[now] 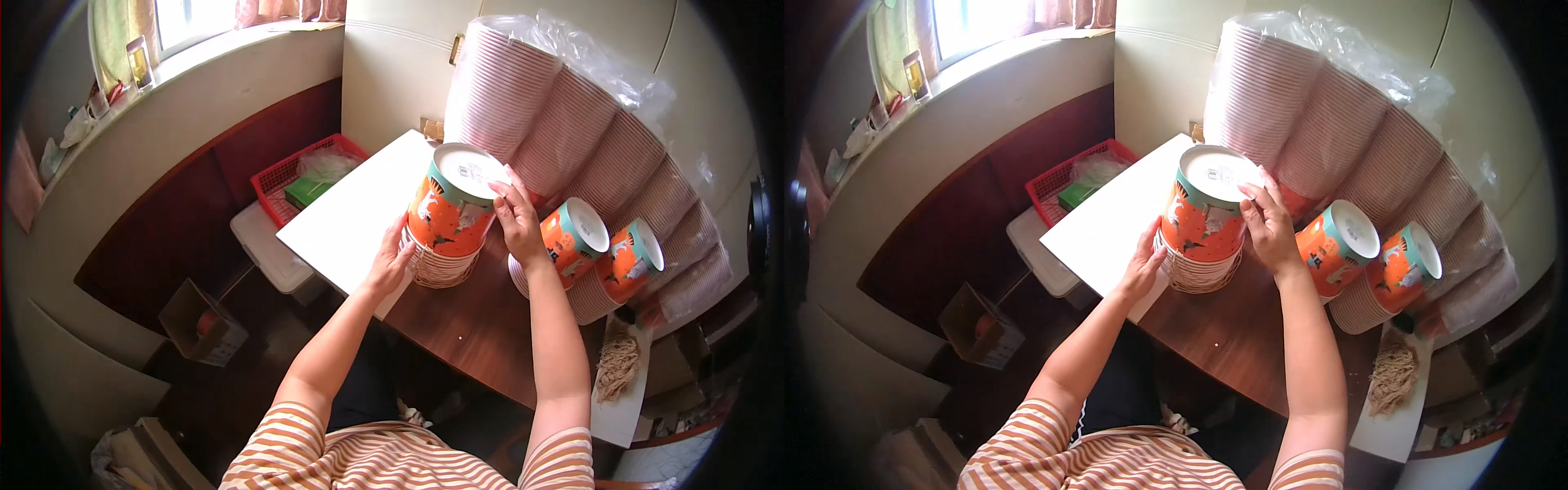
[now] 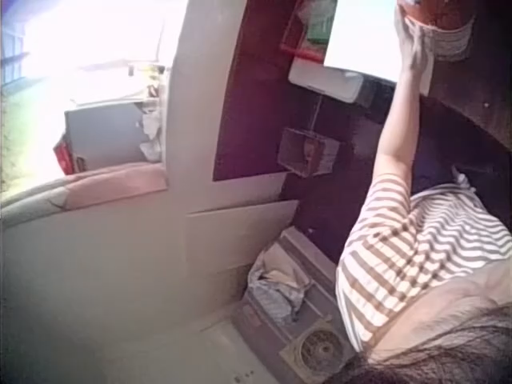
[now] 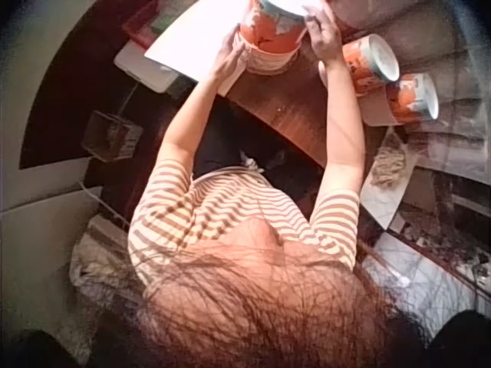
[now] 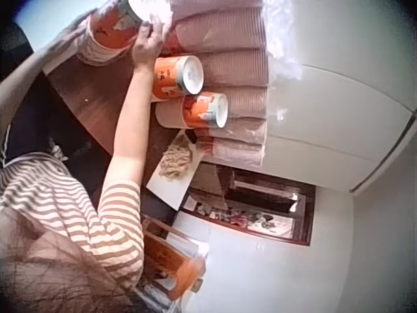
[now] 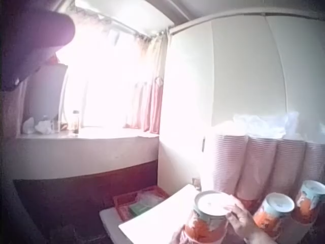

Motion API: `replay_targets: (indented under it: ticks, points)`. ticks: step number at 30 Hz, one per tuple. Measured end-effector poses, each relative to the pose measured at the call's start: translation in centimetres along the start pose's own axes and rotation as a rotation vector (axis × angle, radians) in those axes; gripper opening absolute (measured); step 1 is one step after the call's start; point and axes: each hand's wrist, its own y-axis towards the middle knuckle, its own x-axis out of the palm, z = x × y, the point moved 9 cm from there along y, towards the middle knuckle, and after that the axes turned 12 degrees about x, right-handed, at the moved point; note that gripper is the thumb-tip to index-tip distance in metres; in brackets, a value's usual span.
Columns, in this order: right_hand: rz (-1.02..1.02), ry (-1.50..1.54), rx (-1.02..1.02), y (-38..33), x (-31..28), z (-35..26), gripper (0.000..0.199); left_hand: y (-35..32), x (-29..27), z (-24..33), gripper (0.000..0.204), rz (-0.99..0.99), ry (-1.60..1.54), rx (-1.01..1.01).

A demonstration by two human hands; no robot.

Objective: Attaching string handles to paper buckets by threading them through pre-punched holes.

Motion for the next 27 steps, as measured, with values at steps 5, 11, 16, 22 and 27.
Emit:
replay_targets:
  ticks: [5, 11, 16, 22, 27]
  points:
    - [0.012, -0.033, -0.011, 0.0, 0.1, 0.2, 0.039, 0.2, 0.3, 0.8, 0.063, -0.012, 0.057, 0.006]
    - [0.059, -0.069, -0.038, -0.3, 0.6, -0.5, 0.034, -0.2, 0.0, 0.8, 0.074, -0.004, 0.075, 0.020]
    - [0.107, -0.100, 0.020, -0.6, 0.3, -0.1, 0.032, -0.1, 0.4, 2.0, 0.095, -0.086, 0.205, 0.046]
    - [0.181, -0.265, -0.035, -1.4, 1.4, -2.4, 0.052, -0.3, 0.3, 1.9, 0.106, -0.066, 0.334, 0.068]
    - [0.255, -0.276, 0.030, -1.4, 1.9, -2.6, 0.059, -0.1, 0.5, 2.1, 0.103, -0.047, 0.338, 0.094]
